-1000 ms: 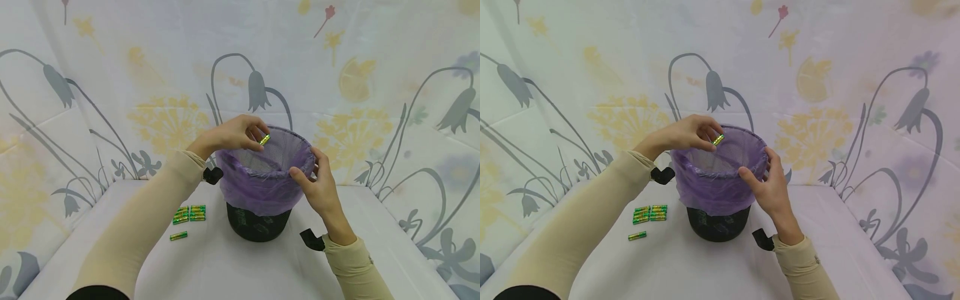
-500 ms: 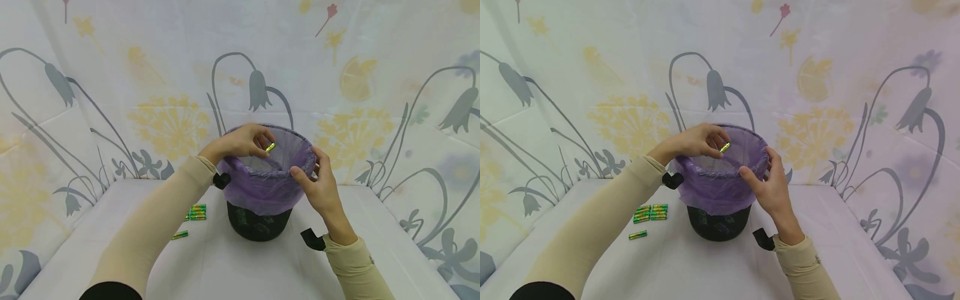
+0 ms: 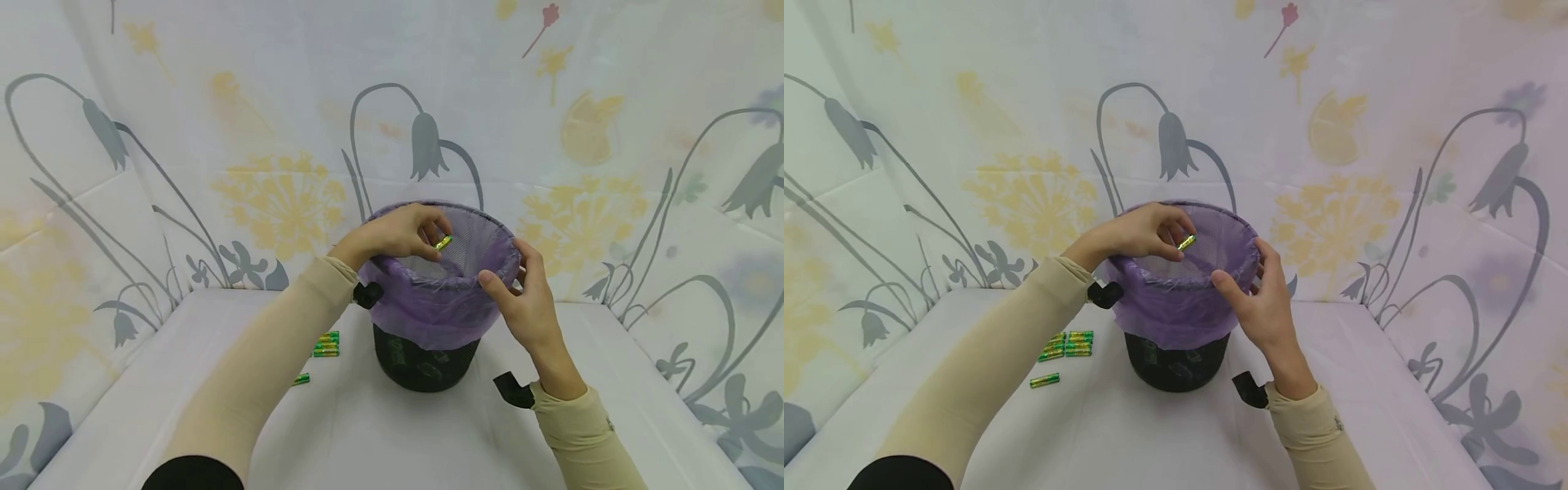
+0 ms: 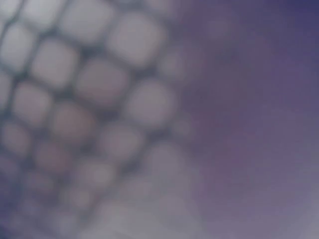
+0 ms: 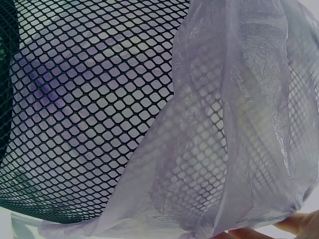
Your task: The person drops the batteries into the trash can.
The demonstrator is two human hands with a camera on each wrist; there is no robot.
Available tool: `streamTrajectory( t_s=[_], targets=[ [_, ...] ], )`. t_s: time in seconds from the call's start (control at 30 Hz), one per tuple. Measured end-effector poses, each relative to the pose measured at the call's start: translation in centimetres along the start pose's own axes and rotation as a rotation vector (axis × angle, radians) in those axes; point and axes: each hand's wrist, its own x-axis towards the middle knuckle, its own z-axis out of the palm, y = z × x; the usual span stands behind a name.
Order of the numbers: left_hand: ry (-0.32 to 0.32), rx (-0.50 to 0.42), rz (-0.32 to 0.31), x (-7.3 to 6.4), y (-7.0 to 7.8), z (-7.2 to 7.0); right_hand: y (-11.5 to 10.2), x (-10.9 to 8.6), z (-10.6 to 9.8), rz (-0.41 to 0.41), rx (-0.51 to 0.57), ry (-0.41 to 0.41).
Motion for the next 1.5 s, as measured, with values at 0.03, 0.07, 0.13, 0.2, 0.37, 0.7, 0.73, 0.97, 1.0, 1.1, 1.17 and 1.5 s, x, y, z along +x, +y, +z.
streamTrajectory(
  t_s=[0.03, 0.07, 0.13, 0.2, 0.37, 0.7, 0.73, 0.97, 1.0, 1.1, 1.17, 1.5],
  targets=[
    [0.001, 0.003, 0.001, 0.0, 0.0, 0.0, 0.0, 0.0, 0.0, 0.000, -0.003, 0.002],
    [0.003, 0.005, 0.003, 0.0, 0.0, 0.0, 0.0, 0.0, -0.1, 0.000, -0.006, 0.004],
    [0.004, 0.009, -0.001, 0.0, 0.0, 0.0, 0.0, 0.1, -0.1, -0.001, -0.008, 0.004],
    [0.005, 0.013, -0.009, 0.0, 0.0, 0.1, 0.0, 0.0, -0.2, 0.000, -0.011, 0.003],
    [-0.001, 0.021, -0.027, 0.0, -0.1, 0.2, 0.1, -0.1, -0.1, 0.000, -0.009, 0.004],
    [0.014, 0.064, -0.041, -0.1, -0.3, 0.1, 0.2, 0.0, 0.0, -0.008, -0.010, -0.003],
    [0.014, 0.064, -0.044, -0.2, -0.3, 0.1, 0.2, 0.0, 0.0, -0.008, -0.011, -0.005],
    [0.002, 0.045, -0.053, -0.1, -0.2, 0.1, 0.2, 0.0, -0.1, -0.004, -0.021, 0.002],
    [0.003, 0.041, -0.052, -0.1, -0.2, 0.1, 0.2, 0.0, -0.1, -0.004, -0.021, 0.000],
    [0.036, 0.012, -0.020, 0.0, -0.1, 0.2, 0.2, -0.1, -0.2, -0.005, -0.019, -0.002],
    [0.106, -0.049, 0.036, 0.0, -0.1, 0.1, 0.3, -0.2, -0.3, -0.006, -0.019, 0.000],
    [0.400, -0.179, 0.144, -2.9, -0.7, -0.7, 0.3, -0.3, -0.4, -0.016, -0.022, 0.008]
  ],
)
